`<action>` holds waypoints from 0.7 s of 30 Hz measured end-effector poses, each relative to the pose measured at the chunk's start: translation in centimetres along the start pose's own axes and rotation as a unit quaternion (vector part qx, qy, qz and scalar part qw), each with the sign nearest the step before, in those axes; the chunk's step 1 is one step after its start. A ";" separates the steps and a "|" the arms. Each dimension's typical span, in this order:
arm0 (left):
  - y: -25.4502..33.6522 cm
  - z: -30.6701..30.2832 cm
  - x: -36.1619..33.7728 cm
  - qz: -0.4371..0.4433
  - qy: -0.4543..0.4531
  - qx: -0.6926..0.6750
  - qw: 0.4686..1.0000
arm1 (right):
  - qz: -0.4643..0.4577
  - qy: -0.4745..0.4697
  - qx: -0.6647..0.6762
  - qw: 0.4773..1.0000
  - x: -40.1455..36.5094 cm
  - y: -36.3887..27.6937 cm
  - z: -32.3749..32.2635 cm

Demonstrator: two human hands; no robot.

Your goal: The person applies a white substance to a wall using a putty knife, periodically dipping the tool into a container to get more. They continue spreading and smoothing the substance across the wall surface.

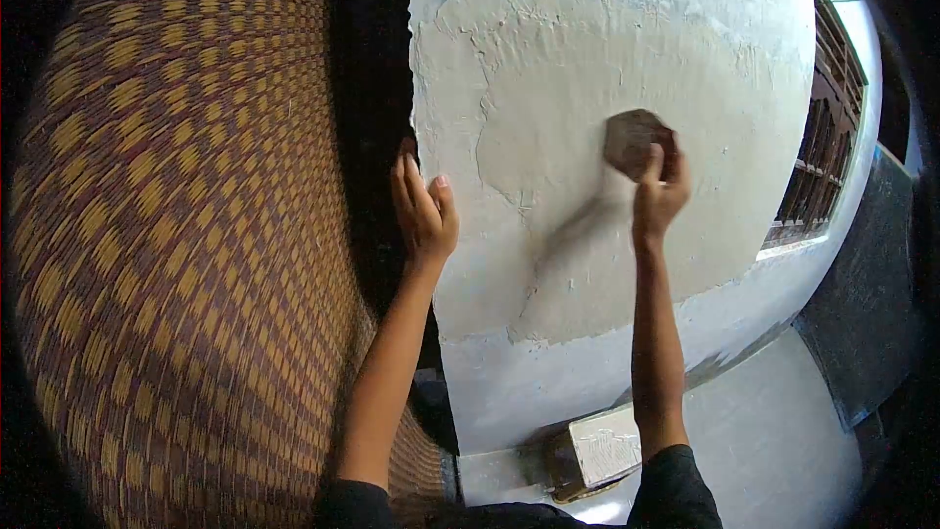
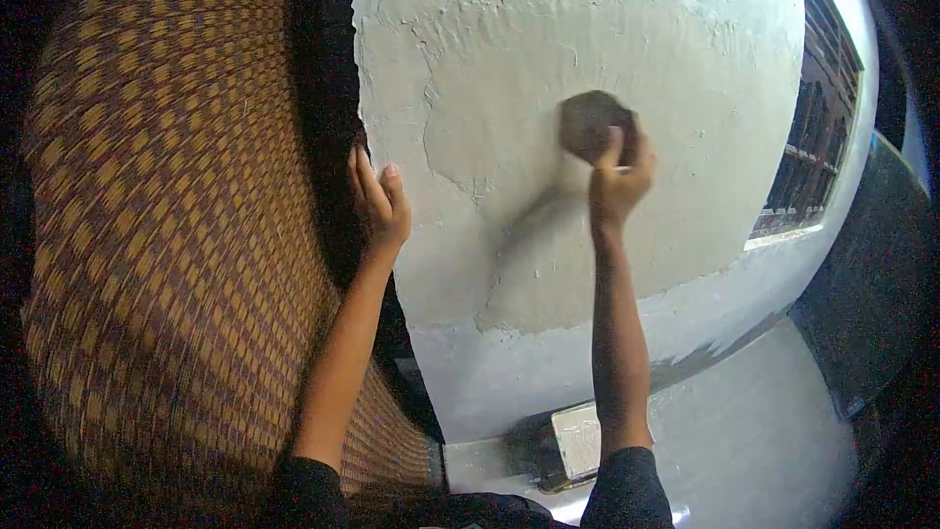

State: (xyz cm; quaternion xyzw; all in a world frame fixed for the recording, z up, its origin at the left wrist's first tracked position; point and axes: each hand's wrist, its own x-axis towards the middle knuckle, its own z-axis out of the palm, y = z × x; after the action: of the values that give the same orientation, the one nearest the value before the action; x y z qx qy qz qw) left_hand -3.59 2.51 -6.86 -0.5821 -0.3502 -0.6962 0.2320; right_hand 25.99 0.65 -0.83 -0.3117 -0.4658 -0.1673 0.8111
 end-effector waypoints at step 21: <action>-0.1 0.1 0.0 0.020 0.002 0.010 1.000 | 0.023 -0.114 0.053 0.992 -3.5 -3.3 1.1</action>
State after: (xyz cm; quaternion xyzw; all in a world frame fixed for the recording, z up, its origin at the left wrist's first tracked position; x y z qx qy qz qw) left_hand -3.67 2.65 -6.85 -0.5856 -0.3448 -0.6889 0.2523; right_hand 21.62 -1.21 -2.27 -0.2959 -0.5564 -0.0873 0.7716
